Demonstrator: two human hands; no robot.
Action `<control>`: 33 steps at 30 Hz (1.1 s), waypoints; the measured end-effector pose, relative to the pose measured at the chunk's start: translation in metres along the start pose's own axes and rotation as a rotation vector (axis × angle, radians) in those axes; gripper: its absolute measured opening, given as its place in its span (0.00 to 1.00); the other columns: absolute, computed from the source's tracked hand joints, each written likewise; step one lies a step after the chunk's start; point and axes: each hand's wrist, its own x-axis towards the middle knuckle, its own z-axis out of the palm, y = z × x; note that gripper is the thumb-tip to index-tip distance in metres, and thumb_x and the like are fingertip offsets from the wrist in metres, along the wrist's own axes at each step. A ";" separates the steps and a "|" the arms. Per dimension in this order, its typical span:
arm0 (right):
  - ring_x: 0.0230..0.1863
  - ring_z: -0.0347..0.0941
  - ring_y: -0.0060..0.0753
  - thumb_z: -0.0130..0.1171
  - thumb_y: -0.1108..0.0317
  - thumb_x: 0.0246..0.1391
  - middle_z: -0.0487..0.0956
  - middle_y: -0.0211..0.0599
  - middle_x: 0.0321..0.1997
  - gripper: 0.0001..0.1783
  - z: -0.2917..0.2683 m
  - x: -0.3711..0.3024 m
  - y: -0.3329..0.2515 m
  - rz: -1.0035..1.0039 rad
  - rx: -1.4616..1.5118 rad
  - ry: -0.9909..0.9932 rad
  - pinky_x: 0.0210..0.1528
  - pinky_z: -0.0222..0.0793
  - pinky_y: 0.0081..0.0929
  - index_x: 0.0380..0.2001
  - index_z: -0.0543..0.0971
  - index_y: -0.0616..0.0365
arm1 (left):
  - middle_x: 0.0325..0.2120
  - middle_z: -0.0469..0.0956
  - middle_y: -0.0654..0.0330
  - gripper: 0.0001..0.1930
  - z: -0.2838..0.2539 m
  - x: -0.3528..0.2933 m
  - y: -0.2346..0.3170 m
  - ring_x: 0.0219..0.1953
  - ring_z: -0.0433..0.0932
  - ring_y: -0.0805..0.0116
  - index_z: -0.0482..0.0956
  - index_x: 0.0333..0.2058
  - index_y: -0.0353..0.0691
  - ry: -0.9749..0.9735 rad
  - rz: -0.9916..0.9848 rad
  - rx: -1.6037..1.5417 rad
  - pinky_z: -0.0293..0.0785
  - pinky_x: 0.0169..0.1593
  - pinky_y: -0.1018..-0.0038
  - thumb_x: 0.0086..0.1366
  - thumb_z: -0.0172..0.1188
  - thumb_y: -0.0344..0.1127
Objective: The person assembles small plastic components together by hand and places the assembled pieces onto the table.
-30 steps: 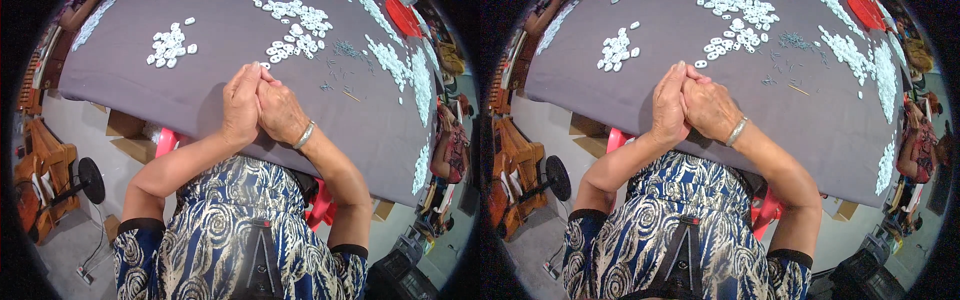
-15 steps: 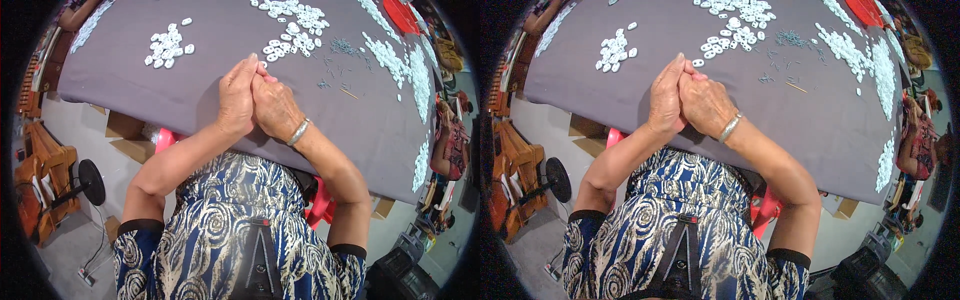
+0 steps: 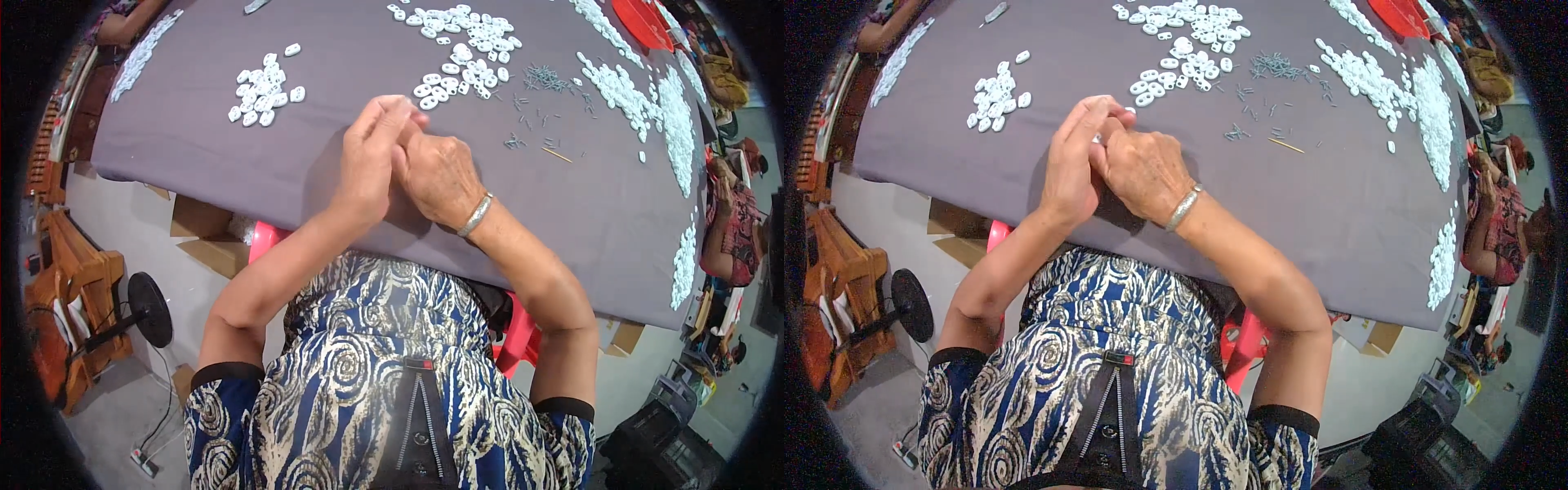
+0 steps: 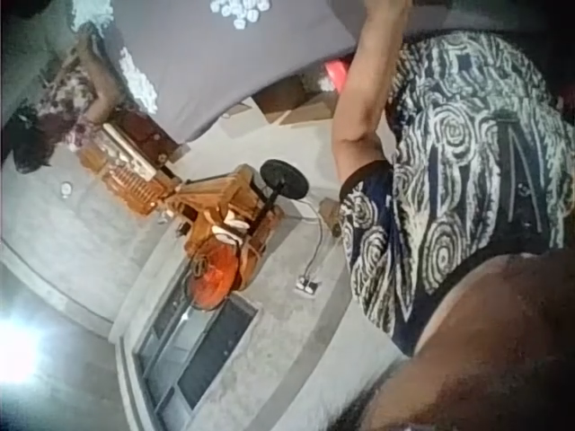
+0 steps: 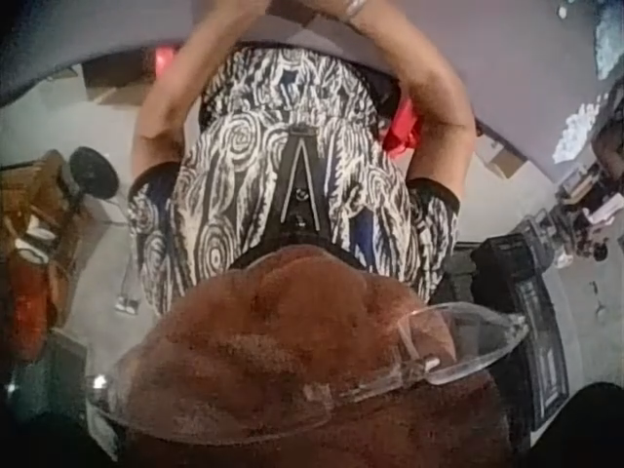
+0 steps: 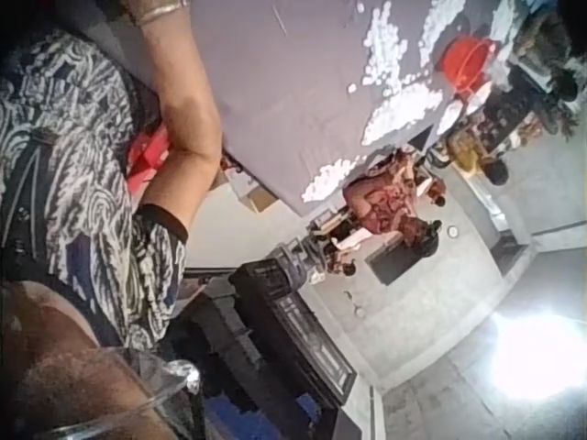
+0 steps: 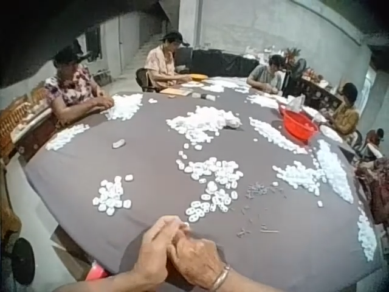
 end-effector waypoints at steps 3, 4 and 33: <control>0.23 0.75 0.53 0.53 0.62 0.58 0.76 0.47 0.20 0.11 -0.003 0.001 0.004 0.055 -0.032 0.043 0.24 0.70 0.44 0.32 0.72 0.60 | 0.30 0.73 0.64 0.07 -0.014 0.007 0.000 0.32 0.72 0.79 0.73 0.36 0.36 -0.049 0.179 0.351 0.70 0.38 0.79 0.66 0.55 0.34; 0.23 0.75 0.52 0.53 0.61 0.58 0.77 0.46 0.20 0.12 -0.003 0.001 0.004 0.104 -0.034 0.055 0.24 0.70 0.43 0.31 0.73 0.59 | 0.31 0.73 0.64 0.05 -0.018 0.008 0.000 0.31 0.73 0.78 0.74 0.34 0.36 -0.102 0.286 0.517 0.70 0.36 0.79 0.65 0.56 0.32; 0.30 0.73 0.39 0.61 0.69 0.50 0.73 0.39 0.31 0.08 -0.037 0.019 0.063 0.235 -0.113 0.194 0.34 0.68 0.33 0.32 0.76 0.60 | 0.31 0.73 0.60 0.07 -0.041 0.029 0.025 0.33 0.75 0.67 0.76 0.32 0.36 0.033 0.649 0.973 0.72 0.35 0.73 0.54 0.63 0.27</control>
